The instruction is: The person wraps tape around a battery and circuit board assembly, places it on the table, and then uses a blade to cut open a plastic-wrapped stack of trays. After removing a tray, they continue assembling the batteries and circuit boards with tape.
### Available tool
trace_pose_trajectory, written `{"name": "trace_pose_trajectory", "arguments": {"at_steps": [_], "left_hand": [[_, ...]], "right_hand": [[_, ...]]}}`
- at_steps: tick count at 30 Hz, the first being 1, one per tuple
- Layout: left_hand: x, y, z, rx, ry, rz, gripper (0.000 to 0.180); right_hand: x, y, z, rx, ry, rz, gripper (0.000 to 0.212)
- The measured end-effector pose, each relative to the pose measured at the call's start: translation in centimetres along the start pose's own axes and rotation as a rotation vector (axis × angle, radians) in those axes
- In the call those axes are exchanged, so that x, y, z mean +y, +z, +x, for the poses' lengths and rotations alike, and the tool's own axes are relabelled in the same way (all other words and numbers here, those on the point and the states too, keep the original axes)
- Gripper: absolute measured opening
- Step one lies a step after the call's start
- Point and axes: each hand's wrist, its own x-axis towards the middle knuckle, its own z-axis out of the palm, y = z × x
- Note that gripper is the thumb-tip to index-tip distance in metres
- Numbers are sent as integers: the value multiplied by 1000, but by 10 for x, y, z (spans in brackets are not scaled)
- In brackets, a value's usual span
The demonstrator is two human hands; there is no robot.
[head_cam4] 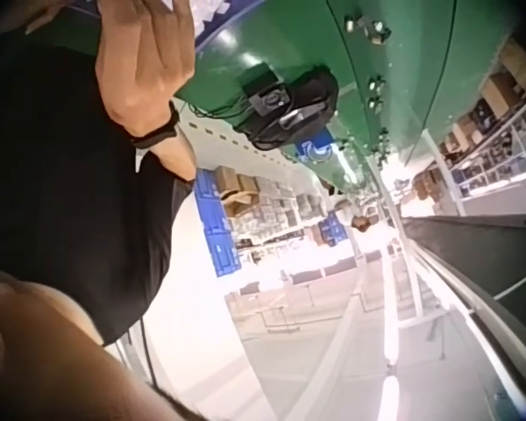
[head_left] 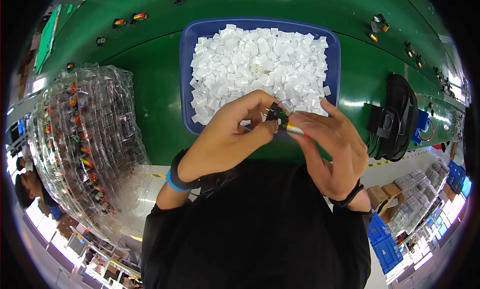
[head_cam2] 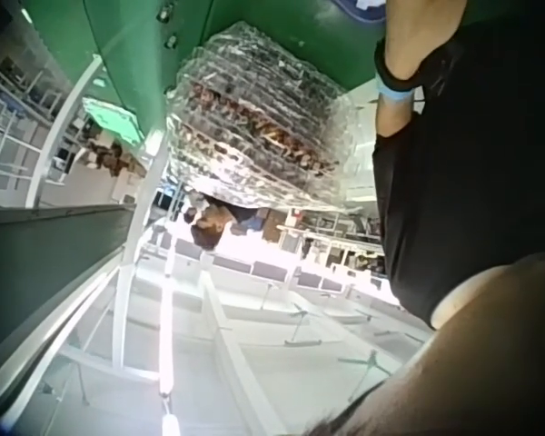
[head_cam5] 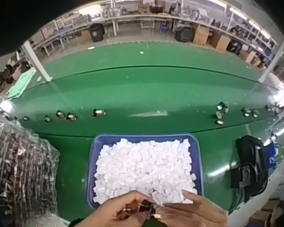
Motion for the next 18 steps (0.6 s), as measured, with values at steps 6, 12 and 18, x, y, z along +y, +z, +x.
{"name": "trace_pose_trajectory", "arguments": {"at_steps": [6, 12, 18], "left_hand": [[-11, 4, -5, 80, 125, 247, 24], [-15, -2, 1, 45, 178, 114, 22], [-17, -5, 1, -1, 161, -205, 27]], "right_hand": [[4, 2, 5, 15, 156, 94, 33], [7, -5, 13, -27, 35, 23, 36], [-8, -23, 26, 151, 79, -19, 37]]}}
